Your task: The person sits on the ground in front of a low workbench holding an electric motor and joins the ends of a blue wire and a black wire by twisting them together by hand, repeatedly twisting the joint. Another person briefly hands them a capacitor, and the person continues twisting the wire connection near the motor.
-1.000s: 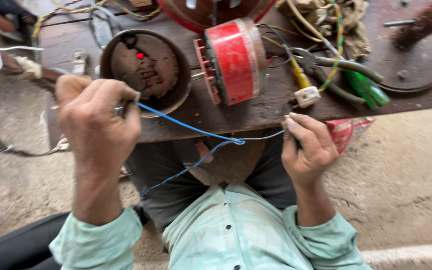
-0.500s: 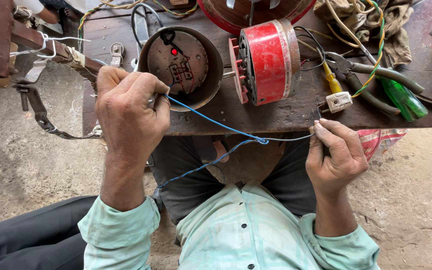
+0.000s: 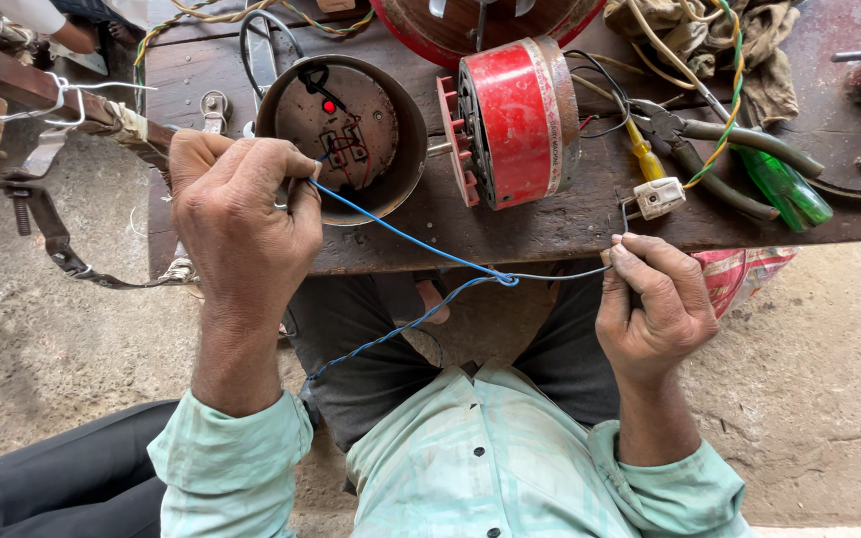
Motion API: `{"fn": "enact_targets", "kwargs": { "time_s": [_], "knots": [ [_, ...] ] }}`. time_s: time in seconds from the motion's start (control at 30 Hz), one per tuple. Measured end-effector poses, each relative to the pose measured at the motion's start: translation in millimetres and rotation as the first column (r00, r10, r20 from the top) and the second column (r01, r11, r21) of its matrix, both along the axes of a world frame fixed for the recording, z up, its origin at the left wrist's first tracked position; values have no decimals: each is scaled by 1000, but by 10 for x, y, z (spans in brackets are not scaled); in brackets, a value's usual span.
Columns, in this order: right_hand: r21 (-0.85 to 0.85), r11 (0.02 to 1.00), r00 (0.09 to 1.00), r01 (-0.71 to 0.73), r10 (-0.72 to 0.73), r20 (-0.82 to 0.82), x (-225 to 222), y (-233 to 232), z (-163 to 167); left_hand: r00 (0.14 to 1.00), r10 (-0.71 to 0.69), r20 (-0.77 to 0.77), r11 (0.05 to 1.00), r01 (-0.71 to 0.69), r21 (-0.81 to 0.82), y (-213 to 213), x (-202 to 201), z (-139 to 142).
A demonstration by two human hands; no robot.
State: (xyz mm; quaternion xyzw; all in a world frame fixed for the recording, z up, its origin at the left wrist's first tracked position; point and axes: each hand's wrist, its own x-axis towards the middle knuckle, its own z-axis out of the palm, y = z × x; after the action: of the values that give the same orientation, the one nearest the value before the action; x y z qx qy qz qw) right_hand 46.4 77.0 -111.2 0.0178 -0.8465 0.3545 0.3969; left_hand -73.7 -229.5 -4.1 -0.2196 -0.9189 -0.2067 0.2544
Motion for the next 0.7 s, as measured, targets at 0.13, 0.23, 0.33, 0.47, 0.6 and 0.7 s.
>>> {"fn": "enact_targets", "kwargs": {
  "time_s": [0.13, 0.23, 0.33, 0.47, 0.6, 0.7],
  "knots": [
    [27, 999, 999, 28, -29, 20, 11, 10, 32, 998, -43, -36, 999, 43, -3, 6, 21, 2],
    [13, 1000, 1000, 16, -16, 11, 19, 28, 47, 999, -45, -27, 999, 45, -26, 16, 41, -6],
    [-20, 1000, 1000, 8, -8, 11, 12, 38, 48, 999, -36, -19, 998, 35, -43, 15, 42, -26],
    [-14, 1000, 1000, 10, -10, 10, 4, 49, 45, 999, -31, -18, 998, 30, -49, 9, 32, -63],
    [-26, 1000, 1000, 6, -6, 16, 4, 57, 35, 998, -56, -9, 998, 56, -4, 4, 43, -62],
    [-29, 1000, 1000, 8, -8, 18, -5, 53, 17, 998, -62, -11, 998, 62, 3, 7, 42, -25]
  ]
}}
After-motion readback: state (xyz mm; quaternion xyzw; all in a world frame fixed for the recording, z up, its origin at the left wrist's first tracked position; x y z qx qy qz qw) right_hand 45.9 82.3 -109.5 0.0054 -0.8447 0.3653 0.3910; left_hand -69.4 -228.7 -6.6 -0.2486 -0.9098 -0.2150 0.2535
